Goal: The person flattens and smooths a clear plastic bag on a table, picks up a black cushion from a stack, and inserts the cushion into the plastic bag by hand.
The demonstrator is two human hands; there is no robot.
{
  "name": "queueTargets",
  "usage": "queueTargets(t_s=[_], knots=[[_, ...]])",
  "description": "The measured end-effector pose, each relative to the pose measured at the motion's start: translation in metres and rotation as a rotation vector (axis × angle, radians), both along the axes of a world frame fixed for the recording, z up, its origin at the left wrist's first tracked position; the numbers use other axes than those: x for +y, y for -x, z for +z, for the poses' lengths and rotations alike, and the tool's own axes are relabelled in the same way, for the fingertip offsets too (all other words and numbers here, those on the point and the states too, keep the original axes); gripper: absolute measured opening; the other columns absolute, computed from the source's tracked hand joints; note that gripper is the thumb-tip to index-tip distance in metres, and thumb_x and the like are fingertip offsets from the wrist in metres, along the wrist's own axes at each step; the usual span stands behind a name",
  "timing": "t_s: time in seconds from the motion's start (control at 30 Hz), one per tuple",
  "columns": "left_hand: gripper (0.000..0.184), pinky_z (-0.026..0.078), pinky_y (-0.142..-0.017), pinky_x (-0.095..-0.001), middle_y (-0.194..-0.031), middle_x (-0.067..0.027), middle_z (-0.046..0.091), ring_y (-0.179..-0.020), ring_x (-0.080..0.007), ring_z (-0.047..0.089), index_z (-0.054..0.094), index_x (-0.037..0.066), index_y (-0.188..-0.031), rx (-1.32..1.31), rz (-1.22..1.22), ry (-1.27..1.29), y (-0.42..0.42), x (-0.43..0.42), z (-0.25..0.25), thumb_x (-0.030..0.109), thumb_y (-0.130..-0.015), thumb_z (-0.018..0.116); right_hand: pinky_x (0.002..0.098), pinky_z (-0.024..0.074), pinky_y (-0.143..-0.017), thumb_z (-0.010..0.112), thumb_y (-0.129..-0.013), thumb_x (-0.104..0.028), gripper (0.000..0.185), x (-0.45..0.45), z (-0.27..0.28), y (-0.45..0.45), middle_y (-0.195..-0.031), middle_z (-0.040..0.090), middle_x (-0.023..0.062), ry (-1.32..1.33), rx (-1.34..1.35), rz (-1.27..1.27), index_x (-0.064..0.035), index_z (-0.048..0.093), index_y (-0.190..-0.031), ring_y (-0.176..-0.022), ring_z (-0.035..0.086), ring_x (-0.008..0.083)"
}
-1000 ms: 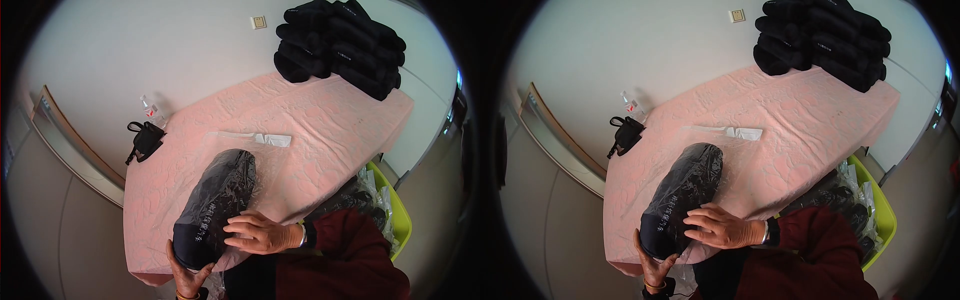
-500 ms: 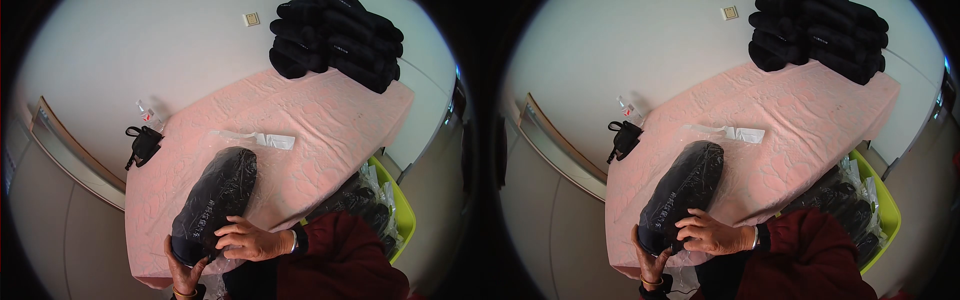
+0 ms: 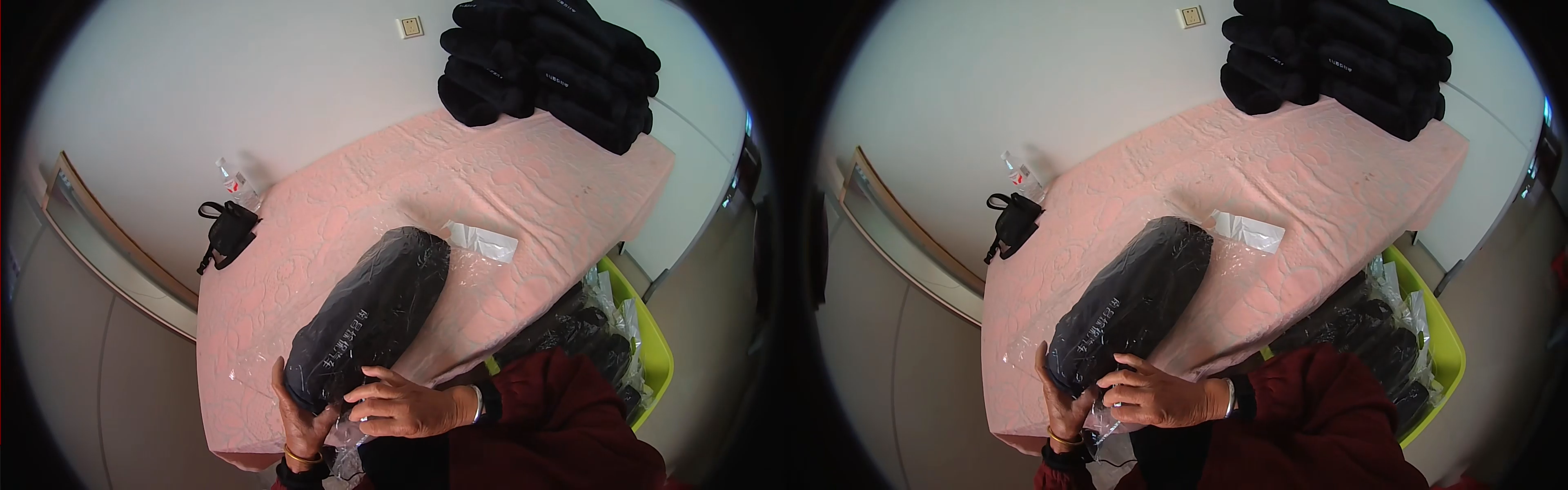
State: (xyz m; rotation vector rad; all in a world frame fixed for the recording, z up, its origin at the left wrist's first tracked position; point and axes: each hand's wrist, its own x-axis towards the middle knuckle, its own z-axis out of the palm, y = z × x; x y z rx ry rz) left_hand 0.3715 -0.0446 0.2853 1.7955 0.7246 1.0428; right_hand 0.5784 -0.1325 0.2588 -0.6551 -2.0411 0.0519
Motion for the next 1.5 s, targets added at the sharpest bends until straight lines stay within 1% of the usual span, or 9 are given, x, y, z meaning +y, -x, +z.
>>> queueTargets(t_s=[0.2,0.43,0.73,0.87,0.93,0.97,1.03,1.17,1.5], knots=[[0.105,0.045,-0.105,-0.0378,-0.141,-0.0215,0.046,-0.124,-0.0276,0.054,0.02,0.0,-0.154,0.043,0.103,-0.144,0.018,-0.002,0.016,0.007,-0.068,0.08,0.0614,0.0311,-0.114,0.069,-0.09,-0.015,0.015,0.001,0.016,0.028,-0.12,0.06,0.0068,-0.027,0.088,0.06,-0.0064,0.067,-0.101,-0.13,0.051,0.0296],[0.106,0.042,-0.109,-0.0382,-0.142,-0.0201,0.045,-0.127,-0.0274,0.051,0.022,0.0,-0.154,0.022,0.063,0.043,0.065,0.01,-0.007,0.017,-0.069,0.082,0.0591,0.0305,-0.117,0.063,-0.09,-0.014,0.018,0.001,0.003,0.075,-0.121,0.058,0.0121,-0.026,0.054,0.088,-0.0011,0.064,-0.103,-0.132,0.047,0.0315],[0.109,0.041,-0.112,-0.0395,-0.145,-0.0201,0.045,-0.131,-0.0283,0.05,0.014,0.002,-0.157,-0.07,-0.053,0.186,0.055,0.004,-0.001,0.005,-0.071,0.081,0.0582,0.0351,-0.115,0.071,-0.085,-0.013,0.033,-0.028,0.033,0.021,-0.134,0.055,0.0152,0.115,0.023,0.141,-0.0022,0.064,-0.116,-0.137,0.044,0.0355],[0.112,0.04,-0.112,-0.0399,-0.147,-0.0212,0.044,-0.131,-0.0293,0.05,0.009,0.003,-0.158,-0.08,-0.119,0.17,0.058,0.007,-0.004,-0.001,-0.07,0.079,0.0539,0.0393,-0.112,0.08,-0.078,-0.014,0.054,-0.031,0.059,-0.047,-0.139,0.054,0.0153,0.0,-0.159,-0.201,-0.0045,0.061,-0.127,-0.134,0.048,0.0372],[0.114,0.039,-0.113,-0.04,-0.148,-0.0221,0.043,-0.133,-0.0298,0.049,0.008,0.003,-0.158,-0.065,-0.121,0.154,0.059,0.008,-0.006,0.003,-0.072,0.082,0.0531,0.0383,-0.112,0.085,-0.076,-0.031,0.062,-0.022,0.074,-0.085,-0.141,0.052,0.0174,0.037,-0.258,-0.395,-0.005,0.062,-0.127,-0.139,0.043,0.0381],[0.115,0.038,-0.114,-0.04,-0.148,-0.0226,0.042,-0.133,-0.0301,0.048,0.007,0.003,-0.159,-0.055,-0.124,0.141,0.058,0.009,-0.005,0.005,-0.073,0.083,0.0531,0.0383,-0.112,0.085,-0.076,-0.031,0.062,-0.017,0.079,-0.098,-0.141,0.052,0.0174,0.037,-0.262,-0.399,-0.005,0.062,-0.127,-0.139,0.043,0.0381],[0.113,0.037,-0.114,-0.0399,-0.149,-0.0226,0.042,-0.134,-0.0301,0.047,0.007,0.003,-0.159,-0.064,-0.119,0.102,0.054,0.009,-0.002,0.007,-0.076,0.083,0.0552,0.0299,-0.116,0.083,-0.077,-0.044,0.081,-0.005,0.083,-0.117,-0.151,0.041,0.0193,0.159,-0.302,-0.531,-0.0069,0.051,-0.141,-0.144,0.032,0.0411],[0.104,0.035,-0.115,-0.0393,-0.149,-0.0224,0.042,-0.136,-0.03,0.045,0.009,0.003,-0.159,-0.041,-0.081,0.006,0.05,0.007,-0.003,0.011,-0.083,0.08,0.0587,0.022,-0.118,0.077,-0.079,-0.058,0.097,0.02,0.07,-0.129,-0.159,0.027,0.0209,0.387,-0.405,-0.507,-0.0107,0.035,-0.154,-0.147,0.023,0.0437],[0.084,0.031,-0.116,-0.0375,-0.151,-0.0201,0.041,-0.139,-0.0279,0.042,0.016,0.001,-0.159,0.044,-0.093,-0.047,0.054,0.019,0.006,0.011,-0.094,0.069,0.0622,0.0213,-0.116,0.072,-0.078,-0.068,0.106,0.004,0.073,-0.094,-0.161,0.022,0.0215,0.42,-0.606,-0.621,-0.014,0.028,-0.158,-0.146,0.023,0.0453]])
